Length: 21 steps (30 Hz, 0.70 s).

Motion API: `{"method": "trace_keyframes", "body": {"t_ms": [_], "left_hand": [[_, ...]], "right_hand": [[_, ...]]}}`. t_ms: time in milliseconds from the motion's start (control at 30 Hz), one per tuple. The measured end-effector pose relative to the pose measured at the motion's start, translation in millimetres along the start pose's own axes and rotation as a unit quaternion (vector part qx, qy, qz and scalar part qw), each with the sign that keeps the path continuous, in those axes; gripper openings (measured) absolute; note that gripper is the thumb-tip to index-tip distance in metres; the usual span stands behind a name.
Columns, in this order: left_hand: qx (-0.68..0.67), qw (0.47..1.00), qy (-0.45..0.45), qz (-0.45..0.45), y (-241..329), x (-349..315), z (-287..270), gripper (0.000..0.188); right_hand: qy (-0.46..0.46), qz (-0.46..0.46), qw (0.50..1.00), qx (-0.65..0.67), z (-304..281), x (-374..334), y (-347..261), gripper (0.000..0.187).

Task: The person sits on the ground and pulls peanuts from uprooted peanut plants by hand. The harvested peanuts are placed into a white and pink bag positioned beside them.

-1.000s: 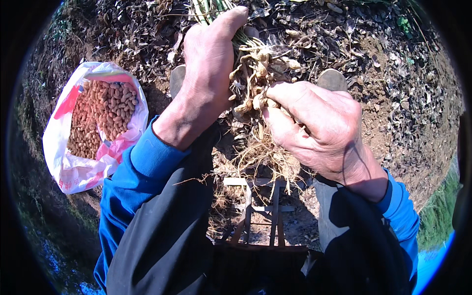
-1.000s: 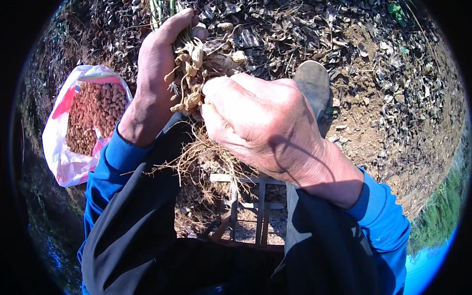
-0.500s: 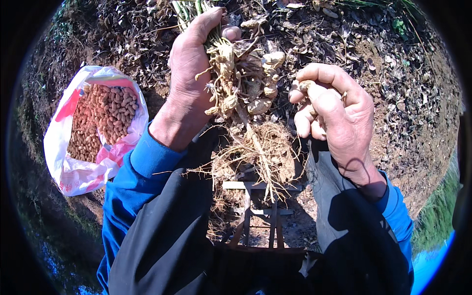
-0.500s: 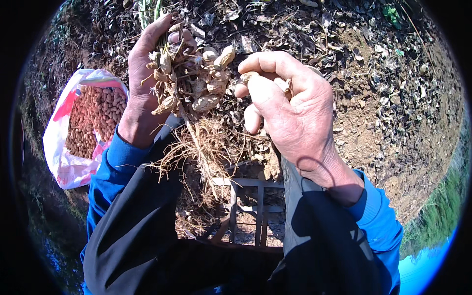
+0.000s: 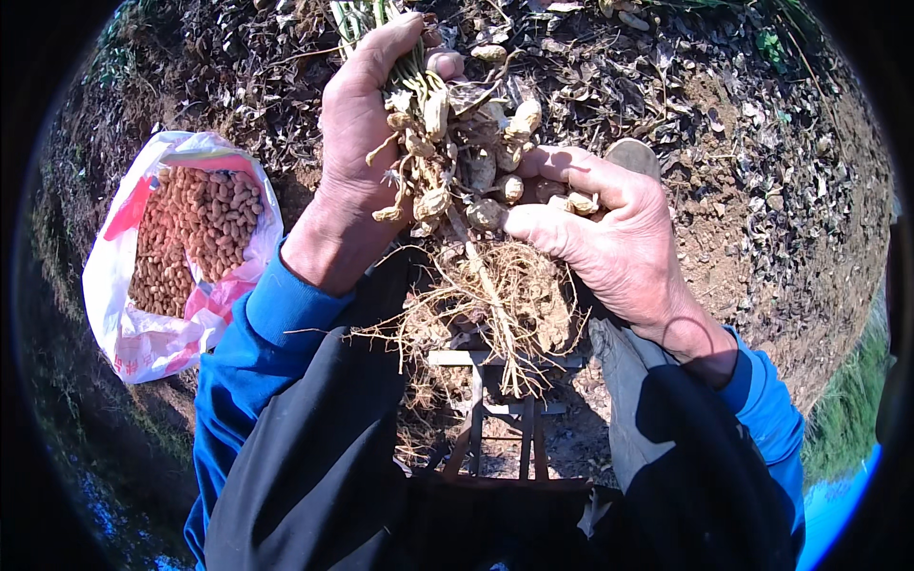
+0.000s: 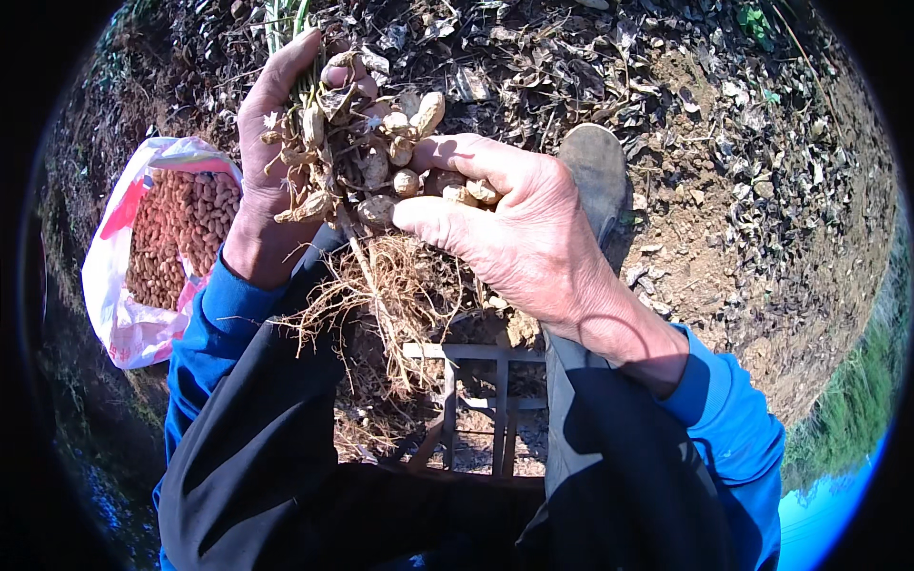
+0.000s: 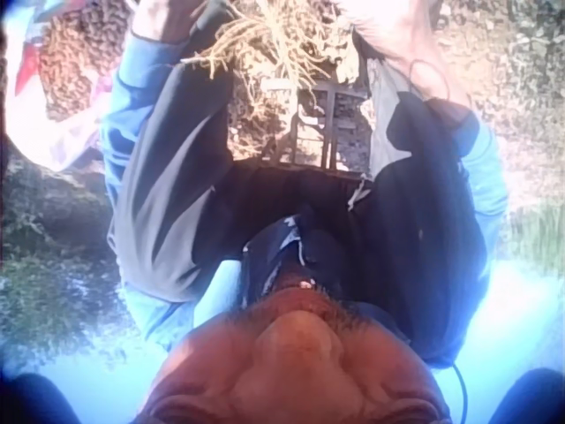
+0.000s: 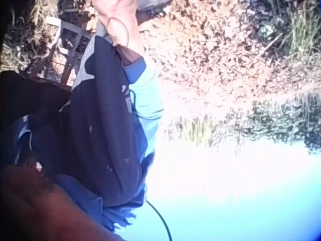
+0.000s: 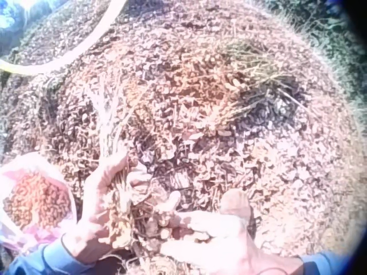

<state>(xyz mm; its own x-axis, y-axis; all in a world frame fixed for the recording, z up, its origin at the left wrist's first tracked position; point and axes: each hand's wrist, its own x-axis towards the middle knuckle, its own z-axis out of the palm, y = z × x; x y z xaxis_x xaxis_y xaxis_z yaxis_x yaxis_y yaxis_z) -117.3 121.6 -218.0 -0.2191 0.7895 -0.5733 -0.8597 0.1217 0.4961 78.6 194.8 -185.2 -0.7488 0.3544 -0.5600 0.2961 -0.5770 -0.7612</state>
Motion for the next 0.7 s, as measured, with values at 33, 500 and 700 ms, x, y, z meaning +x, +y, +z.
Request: {"method": "trace_keyframes", "body": {"t_ms": [33,500,700], "left_hand": [[0.013,1.0,0.006,0.01,-2.7,-1.1,3.9,0.026],[0.007,1.0,0.014,-0.023,-5.9,-3.3,4.8,0.025],[0.022,0.999,-0.043,-0.012,-9.6,-2.2,0.1,0.023]], "right_hand": [[-0.005,0.032,0.999,0.026,-1.8,1.7,-2.0,0.033],[-0.048,0.082,0.988,-0.12,3.1,-1.2,-21.2,0.011],[-0.067,0.086,0.984,-0.144,0.2,-5.9,-23.3,0.012]]}}
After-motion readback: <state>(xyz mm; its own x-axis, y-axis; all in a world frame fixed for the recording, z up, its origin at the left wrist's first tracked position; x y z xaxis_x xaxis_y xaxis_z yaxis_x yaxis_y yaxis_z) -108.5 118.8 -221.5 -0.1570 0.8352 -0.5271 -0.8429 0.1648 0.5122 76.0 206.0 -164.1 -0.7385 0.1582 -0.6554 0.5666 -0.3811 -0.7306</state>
